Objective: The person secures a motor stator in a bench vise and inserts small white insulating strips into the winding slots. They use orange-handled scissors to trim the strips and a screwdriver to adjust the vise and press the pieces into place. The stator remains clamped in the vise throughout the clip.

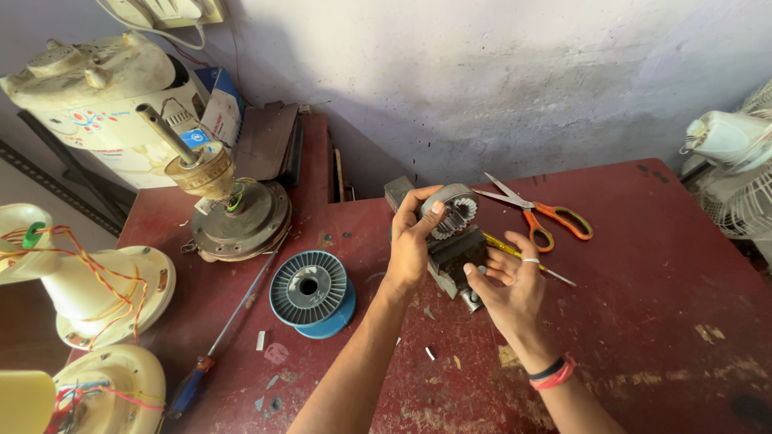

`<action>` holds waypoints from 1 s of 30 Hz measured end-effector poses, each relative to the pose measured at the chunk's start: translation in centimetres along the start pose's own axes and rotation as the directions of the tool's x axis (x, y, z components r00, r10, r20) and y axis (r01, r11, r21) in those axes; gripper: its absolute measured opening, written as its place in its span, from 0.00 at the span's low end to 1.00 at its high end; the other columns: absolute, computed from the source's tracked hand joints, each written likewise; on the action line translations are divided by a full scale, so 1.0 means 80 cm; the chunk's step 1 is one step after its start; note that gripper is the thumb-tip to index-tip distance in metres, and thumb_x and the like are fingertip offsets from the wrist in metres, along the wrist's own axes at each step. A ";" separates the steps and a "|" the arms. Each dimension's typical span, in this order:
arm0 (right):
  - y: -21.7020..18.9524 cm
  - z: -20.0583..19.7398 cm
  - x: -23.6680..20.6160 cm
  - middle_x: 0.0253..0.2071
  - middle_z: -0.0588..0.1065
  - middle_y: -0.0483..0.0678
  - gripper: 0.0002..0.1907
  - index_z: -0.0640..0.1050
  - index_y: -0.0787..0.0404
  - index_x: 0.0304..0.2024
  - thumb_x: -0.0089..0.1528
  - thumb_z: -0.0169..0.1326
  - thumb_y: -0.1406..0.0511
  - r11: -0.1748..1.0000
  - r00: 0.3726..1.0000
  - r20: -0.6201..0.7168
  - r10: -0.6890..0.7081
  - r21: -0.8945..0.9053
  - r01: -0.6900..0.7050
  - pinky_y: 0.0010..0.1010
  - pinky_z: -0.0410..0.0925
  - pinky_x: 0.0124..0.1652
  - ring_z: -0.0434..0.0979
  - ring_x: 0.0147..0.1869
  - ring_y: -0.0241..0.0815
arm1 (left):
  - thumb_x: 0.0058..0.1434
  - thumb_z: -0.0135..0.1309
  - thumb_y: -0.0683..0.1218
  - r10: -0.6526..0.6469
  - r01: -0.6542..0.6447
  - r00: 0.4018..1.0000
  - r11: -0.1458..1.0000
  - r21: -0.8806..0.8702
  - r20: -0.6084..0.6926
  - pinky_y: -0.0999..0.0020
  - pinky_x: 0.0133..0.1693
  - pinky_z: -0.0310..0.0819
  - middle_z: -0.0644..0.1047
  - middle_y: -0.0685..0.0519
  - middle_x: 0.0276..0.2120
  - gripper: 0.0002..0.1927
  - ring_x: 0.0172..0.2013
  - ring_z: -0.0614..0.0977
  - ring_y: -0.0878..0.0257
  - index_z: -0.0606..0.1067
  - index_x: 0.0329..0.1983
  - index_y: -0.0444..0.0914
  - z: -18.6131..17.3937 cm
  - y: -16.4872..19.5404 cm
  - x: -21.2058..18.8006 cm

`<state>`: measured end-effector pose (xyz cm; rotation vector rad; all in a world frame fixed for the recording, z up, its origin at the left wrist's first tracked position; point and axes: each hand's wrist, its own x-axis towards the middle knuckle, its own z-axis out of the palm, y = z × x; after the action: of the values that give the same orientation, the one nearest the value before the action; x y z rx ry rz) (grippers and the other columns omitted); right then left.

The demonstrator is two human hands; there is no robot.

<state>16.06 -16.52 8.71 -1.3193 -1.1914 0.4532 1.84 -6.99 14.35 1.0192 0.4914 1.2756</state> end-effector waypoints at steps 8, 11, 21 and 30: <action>0.051 -0.021 0.029 0.49 0.76 0.56 0.16 0.69 0.75 0.50 0.66 0.54 0.67 0.828 0.958 0.043 0.284 0.493 -0.268 0.45 0.78 0.43 0.85 0.45 0.53 | 0.70 0.52 0.44 0.004 -0.004 1.000 1.000 0.029 -0.013 0.69 0.49 0.74 0.79 0.52 0.43 0.12 0.44 0.78 0.66 0.74 0.54 0.34 0.000 -0.002 0.003; 0.060 -0.026 0.032 0.38 0.78 0.65 0.16 0.68 0.68 0.54 0.67 0.49 0.65 0.756 0.918 0.063 0.392 0.547 -0.360 0.48 0.78 0.42 0.82 0.40 0.57 | 0.70 0.52 0.43 0.009 -0.009 1.000 1.000 0.028 -0.008 0.69 0.49 0.74 0.79 0.51 0.43 0.12 0.44 0.78 0.66 0.74 0.54 0.34 -0.001 -0.004 0.004; 0.109 -0.036 0.025 0.43 0.75 0.64 0.19 0.67 0.71 0.52 0.70 0.46 0.59 0.443 0.711 0.146 0.688 0.691 -0.571 0.47 0.76 0.50 0.83 0.47 0.57 | 0.70 0.51 0.43 0.006 -0.006 1.000 1.000 -0.006 0.013 0.68 0.48 0.76 0.79 0.51 0.43 0.12 0.44 0.79 0.66 0.74 0.54 0.34 0.000 -0.003 0.004; 0.124 -0.035 -0.010 0.40 0.74 0.53 0.13 0.75 0.76 0.46 0.66 0.56 0.68 0.740 0.820 -0.066 0.568 0.476 -0.474 0.44 0.77 0.47 0.80 0.43 0.44 | 0.71 0.51 0.42 0.013 -0.013 1.000 1.000 0.000 0.016 0.68 0.48 0.75 0.79 0.51 0.43 0.12 0.44 0.78 0.65 0.74 0.54 0.34 -0.001 -0.001 0.003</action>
<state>21.58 -15.86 0.03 -1.2464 -0.4695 0.9154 1.91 -6.77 14.27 1.0330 0.4732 1.2785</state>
